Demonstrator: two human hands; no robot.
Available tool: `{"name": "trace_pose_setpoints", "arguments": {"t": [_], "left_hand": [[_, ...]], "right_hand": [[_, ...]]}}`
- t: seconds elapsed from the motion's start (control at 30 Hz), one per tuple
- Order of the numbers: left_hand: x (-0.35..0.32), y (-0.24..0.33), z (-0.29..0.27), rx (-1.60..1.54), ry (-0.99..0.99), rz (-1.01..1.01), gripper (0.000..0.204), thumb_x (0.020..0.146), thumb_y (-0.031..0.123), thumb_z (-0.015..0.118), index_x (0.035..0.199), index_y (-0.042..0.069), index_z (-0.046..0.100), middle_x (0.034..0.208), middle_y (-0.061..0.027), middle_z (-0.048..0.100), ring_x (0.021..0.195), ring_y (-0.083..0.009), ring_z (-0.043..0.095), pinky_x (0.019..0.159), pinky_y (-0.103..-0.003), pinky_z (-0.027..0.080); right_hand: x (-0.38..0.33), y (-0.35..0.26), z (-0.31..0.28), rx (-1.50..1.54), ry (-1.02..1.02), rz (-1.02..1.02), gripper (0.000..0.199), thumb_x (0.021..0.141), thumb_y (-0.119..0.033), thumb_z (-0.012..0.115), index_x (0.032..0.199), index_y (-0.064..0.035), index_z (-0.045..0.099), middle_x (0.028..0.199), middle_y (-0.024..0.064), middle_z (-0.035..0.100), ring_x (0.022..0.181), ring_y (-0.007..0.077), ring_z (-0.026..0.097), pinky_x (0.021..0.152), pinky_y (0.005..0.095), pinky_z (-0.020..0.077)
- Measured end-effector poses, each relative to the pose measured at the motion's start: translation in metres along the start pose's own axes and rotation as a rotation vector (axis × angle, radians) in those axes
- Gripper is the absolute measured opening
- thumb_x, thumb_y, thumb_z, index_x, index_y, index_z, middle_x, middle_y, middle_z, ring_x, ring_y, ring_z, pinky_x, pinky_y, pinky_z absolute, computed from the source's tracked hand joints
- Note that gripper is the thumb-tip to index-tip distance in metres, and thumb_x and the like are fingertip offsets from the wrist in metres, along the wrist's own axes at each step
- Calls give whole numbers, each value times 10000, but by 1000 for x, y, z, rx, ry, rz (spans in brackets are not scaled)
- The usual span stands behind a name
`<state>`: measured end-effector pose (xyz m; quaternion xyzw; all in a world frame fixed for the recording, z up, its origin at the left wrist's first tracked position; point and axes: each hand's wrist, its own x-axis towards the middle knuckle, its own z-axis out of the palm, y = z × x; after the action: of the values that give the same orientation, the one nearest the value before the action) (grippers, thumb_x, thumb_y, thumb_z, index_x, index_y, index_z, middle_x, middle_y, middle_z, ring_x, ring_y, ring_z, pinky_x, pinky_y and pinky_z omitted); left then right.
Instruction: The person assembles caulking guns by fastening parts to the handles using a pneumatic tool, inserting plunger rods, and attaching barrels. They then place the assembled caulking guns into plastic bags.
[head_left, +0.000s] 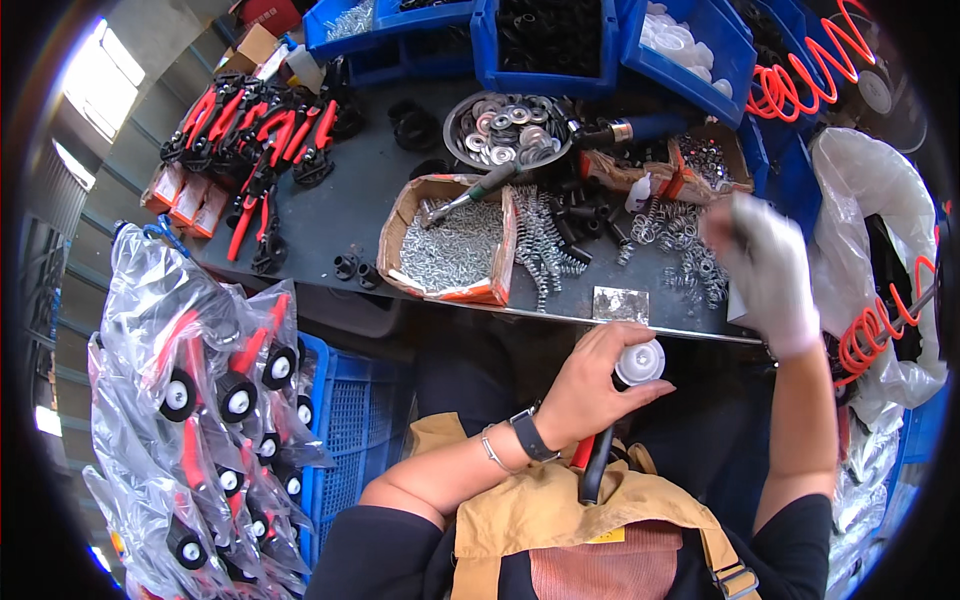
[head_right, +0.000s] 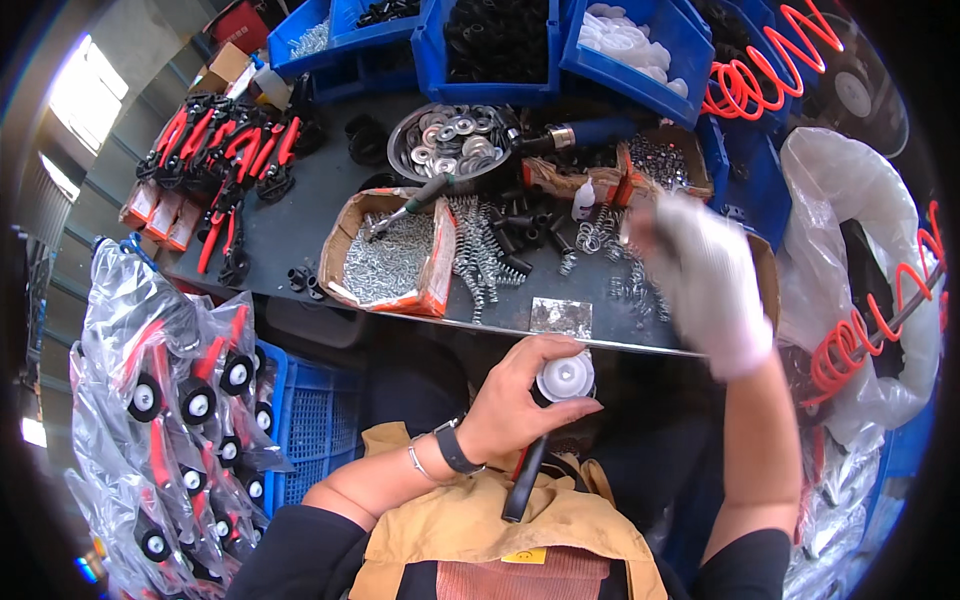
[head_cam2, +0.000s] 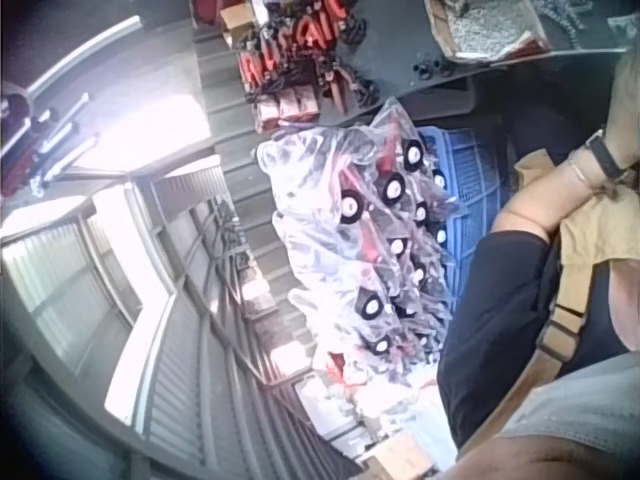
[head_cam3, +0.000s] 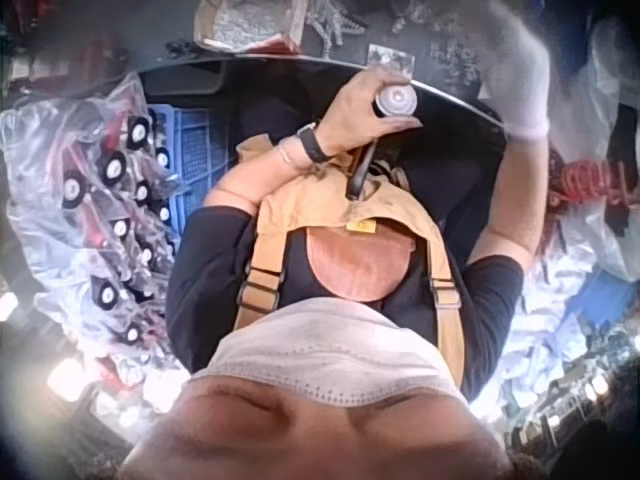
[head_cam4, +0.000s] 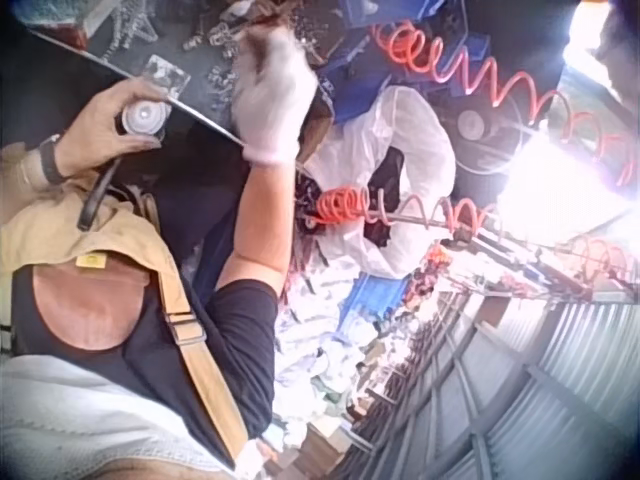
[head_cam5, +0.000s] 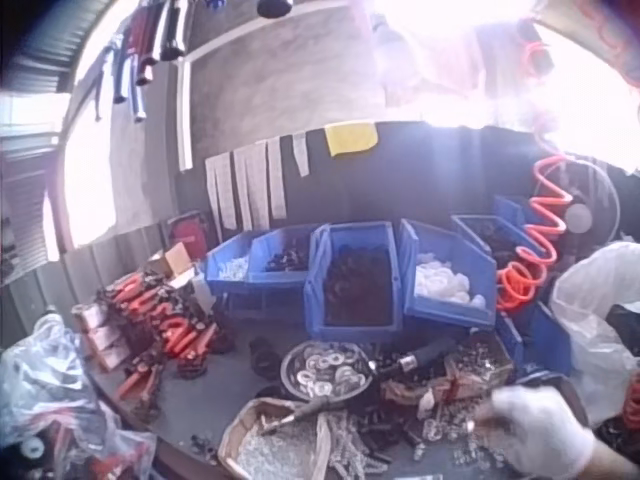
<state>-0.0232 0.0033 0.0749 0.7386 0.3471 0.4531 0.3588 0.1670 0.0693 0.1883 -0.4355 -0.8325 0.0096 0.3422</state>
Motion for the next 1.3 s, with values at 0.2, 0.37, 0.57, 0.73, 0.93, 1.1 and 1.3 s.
{"name": "trace_pose_setpoints", "arguments": {"t": [0.2, 0.37, 0.57, 0.73, 0.93, 1.1, 1.3], "left_hand": [[-4, -9, 11, -130, 45, 7, 637, 692, 107, 772, 1217, 25, 421, 1229, -127, 520, 1145, -258, 513, 1000, -386, 364], [-14, -21, 28, -332, 90, 28, 773, 733, 2, 710, 1327, 34, 216, 1254, -177, 478, 1143, -218, 504, 981, -342, 388], [-11, -22, 26, -334, 89, 36, 770, 724, -20, 703, 1322, 27, 222, 1221, -163, 501, 1115, -229, 528, 939, -330, 432], [-8, -22, 27, -282, 156, 98, 816, 700, 22, 713, 1357, 27, 230, 1185, -183, 546, 1083, -295, 559, 906, -342, 447], [-9, -30, 21, -370, 117, 164, 869, 763, -44, 636, 1432, 83, 97, 1369, -235, 346, 1193, -304, 477, 901, -348, 463], [-8, -32, 22, -355, 62, 134, 895, 808, 0, 631, 1434, 143, 9, 1322, -217, 390, 1135, -279, 514, 936, -371, 438], [-12, -27, 22, -189, 131, 214, 862, 776, -46, 611, 1434, 69, 65, 1146, -165, 565, 959, -285, 617, 851, -336, 474]], "right_hand": [[-74, -41, 29, 80, -111, -196, 355, 591, -10, 712, 929, -39, 607, 907, 113, 614, 746, 268, 611, 676, 352, 509], [-91, -48, 29, -221, -98, -315, 372, 629, -82, 682, 992, -33, 615, 972, 103, 606, 806, 268, 600, 680, 354, 510], [-66, -51, 18, -245, -257, -366, 300, 642, -113, 620, 924, -18, 584, 887, 92, 565, 788, 240, 577, 673, 331, 493], [-70, -63, 23, -242, -244, -298, 341, 610, -111, 647, 934, -26, 584, 857, 80, 540, 782, 242, 564, 699, 351, 478], [-60, -73, 9, -278, -266, -258, 605, 595, -337, 777, 1077, -55, 543, 974, 115, 583, 895, 292, 569, 772, 383, 455], [-52, -67, 5, -78, -292, -223, 573, 592, -413, 776, 1005, -71, 574, 775, 82, 608, 694, 269, 601, 677, 370, 469], [-25, -48, 0, 132, -623, -471, 309, 697, -39, 602, 1003, -80, 625, 1013, 80, 618, 990, 286, 575, 776, 378, 494]]}}
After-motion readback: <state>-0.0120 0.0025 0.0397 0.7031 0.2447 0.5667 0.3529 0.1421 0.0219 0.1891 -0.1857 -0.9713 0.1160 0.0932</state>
